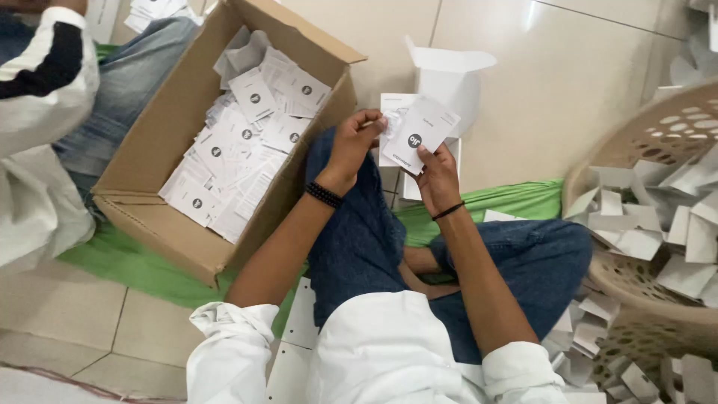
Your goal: The person packs instruction manuals and boxes into a shipping container.
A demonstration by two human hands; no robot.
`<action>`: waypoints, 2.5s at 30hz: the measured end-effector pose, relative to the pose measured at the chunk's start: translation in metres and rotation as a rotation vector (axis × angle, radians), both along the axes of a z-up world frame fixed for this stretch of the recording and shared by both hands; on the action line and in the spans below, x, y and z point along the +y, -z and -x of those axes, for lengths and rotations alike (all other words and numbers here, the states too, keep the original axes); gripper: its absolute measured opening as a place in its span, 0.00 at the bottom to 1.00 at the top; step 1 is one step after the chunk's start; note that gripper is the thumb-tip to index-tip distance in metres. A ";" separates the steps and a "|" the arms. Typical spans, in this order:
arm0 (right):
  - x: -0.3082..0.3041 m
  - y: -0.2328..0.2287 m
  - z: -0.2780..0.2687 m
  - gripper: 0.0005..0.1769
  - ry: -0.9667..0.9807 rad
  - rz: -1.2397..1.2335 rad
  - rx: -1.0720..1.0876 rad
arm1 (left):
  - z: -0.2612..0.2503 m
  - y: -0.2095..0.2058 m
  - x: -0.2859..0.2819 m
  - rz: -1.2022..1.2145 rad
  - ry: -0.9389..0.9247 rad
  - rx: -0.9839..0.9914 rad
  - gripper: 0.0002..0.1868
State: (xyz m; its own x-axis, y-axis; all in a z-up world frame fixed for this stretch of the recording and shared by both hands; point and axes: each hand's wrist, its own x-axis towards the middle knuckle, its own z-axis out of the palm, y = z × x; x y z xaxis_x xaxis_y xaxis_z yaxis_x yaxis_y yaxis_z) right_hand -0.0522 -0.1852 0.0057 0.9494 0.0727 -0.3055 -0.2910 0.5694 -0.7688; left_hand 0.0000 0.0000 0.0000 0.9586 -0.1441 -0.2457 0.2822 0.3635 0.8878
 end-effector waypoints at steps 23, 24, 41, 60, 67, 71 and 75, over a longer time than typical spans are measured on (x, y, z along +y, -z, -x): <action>-0.072 0.062 0.040 0.19 0.140 0.368 0.064 | 0.042 0.048 -0.112 0.034 0.001 0.132 0.10; -0.070 0.068 0.040 0.20 0.155 0.330 0.088 | 0.044 0.058 -0.113 -0.001 -0.007 0.091 0.11; -0.077 0.119 0.004 0.21 0.042 1.138 0.103 | 0.042 0.081 -0.108 -0.699 -0.035 -0.234 0.12; -0.273 -0.023 0.278 0.17 0.628 0.889 0.032 | 0.150 -0.064 -0.306 -0.411 0.719 -0.655 0.11; -0.336 0.015 0.416 0.17 0.906 1.259 0.524 | 0.257 -0.035 -0.407 -0.134 1.167 -0.796 0.13; -0.350 0.041 0.449 0.16 0.813 1.505 0.587 | 0.288 0.008 -0.425 -0.207 1.254 -0.838 0.15; -0.340 0.036 0.427 0.21 0.667 1.414 0.573 | 0.281 0.004 -0.426 -0.143 1.062 -0.650 0.14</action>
State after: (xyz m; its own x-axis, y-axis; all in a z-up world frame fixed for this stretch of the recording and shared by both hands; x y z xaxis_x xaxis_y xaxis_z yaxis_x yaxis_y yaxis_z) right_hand -0.4795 -0.5249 -0.0306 0.4473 -0.8917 -0.0689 -0.7065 -0.3051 -0.6386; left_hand -0.2813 -0.4257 -0.0040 0.3348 -0.9301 0.1511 -0.1277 0.1141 0.9852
